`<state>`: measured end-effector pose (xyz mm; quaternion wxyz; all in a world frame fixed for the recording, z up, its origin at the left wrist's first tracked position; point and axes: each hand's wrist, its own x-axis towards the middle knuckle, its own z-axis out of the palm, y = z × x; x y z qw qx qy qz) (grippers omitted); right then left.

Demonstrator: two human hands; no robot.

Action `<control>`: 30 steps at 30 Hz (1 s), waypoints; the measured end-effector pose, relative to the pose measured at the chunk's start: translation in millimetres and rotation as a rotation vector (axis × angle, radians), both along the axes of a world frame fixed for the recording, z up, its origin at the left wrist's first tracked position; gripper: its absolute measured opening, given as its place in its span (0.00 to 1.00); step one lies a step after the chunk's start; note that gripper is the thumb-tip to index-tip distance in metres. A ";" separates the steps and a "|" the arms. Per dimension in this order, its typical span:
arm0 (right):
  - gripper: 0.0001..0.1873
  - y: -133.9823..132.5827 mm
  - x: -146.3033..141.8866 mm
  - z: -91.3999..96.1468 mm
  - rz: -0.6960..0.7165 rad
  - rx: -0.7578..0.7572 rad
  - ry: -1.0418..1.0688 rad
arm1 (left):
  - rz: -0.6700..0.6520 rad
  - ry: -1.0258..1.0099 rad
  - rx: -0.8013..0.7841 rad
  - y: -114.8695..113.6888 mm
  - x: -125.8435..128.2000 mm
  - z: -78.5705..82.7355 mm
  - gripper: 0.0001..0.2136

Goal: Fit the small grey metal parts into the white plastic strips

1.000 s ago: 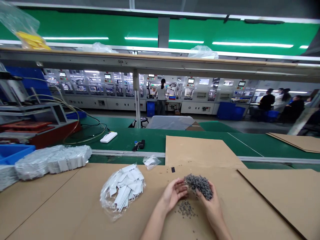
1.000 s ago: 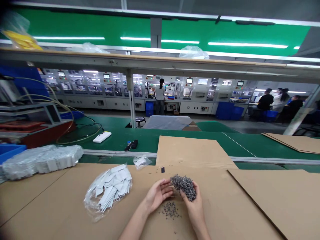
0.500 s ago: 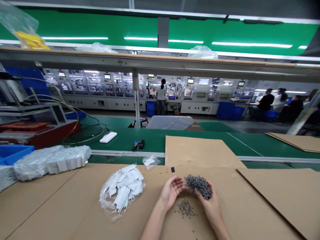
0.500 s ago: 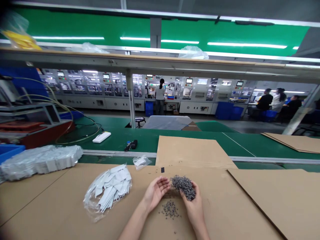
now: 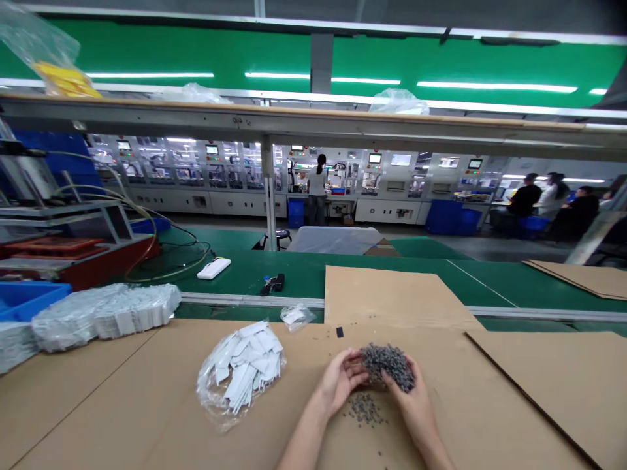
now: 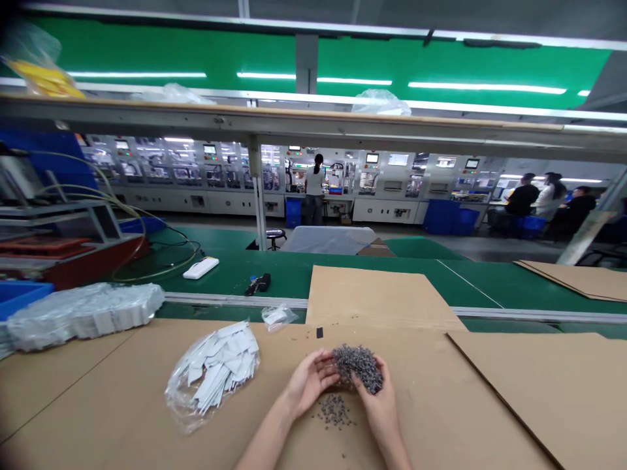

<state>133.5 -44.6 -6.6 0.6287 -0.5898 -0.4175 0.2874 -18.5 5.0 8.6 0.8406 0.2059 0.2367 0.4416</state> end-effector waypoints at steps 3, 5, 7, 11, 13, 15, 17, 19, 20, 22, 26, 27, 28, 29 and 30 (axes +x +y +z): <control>0.29 -0.4 -0.2 0.7 -0.028 -0.002 -0.039 | 0.113 -0.036 -0.018 2.0 -1.8 0.1 0.07; 0.29 -1.1 -0.4 1.5 -0.033 0.006 -0.022 | 0.146 -0.026 -0.037 3.0 -2.9 -0.6 0.07; 0.29 -1.4 -0.9 2.0 -0.027 0.016 -0.005 | 0.088 0.012 -0.014 2.4 -2.1 -2.5 0.07; 0.28 -0.8 -1.0 1.6 -0.005 0.031 -0.030 | 0.046 0.155 0.143 -0.9 3.7 -8.2 0.08; 0.28 -0.6 -0.6 1.5 -0.005 0.026 -0.043 | 0.112 0.207 0.199 -1.0 5.2 -10.3 0.08; 0.28 -1.0 -0.6 1.7 -0.007 0.013 -0.029 | 0.151 0.218 0.212 -0.4 5.5 -11.5 0.08; 0.29 -1.6 -0.9 1.5 0.002 0.005 0.012 | 0.133 0.224 0.198 -0.4 5.7 -12.0 0.11; 0.30 -2.0 -1.2 0.6 0.028 0.002 0.043 | 0.075 0.239 0.203 -1.6 6.8 -12.3 0.13; 0.30 -2.0 -1.1 -0.1 0.043 0.001 0.048 | 0.048 0.246 0.212 -2.5 7.6 -12.4 0.13; 0.29 -1.6 -0.3 -1.4 0.056 -0.001 0.041 | 0.025 0.252 0.237 -3.7 8.7 -12.4 0.12; 0.28 -0.9 1.1 -2.8 0.038 0.002 0.043 | 0.121 0.213 0.247 -2.0 7.7 -11.6 0.10; 0.28 -0.8 1.0 -2.9 0.042 0.003 0.052 | 0.147 0.201 0.243 -1.3 7.2 -11.2 0.09; 0.28 -0.8 0.7 -3.0 0.050 0.004 0.063 | 0.166 0.193 0.237 -1.0 6.9 -10.8 0.09; 0.28 -0.7 0.3 -3.1 0.060 0.004 0.074 | 0.170 0.193 0.230 -1.0 6.8 -10.4 0.09; 0.29 -0.7 0.0 -3.2 0.068 0.004 0.084 | 0.156 0.199 0.221 -1.6 7.1 -9.9 0.10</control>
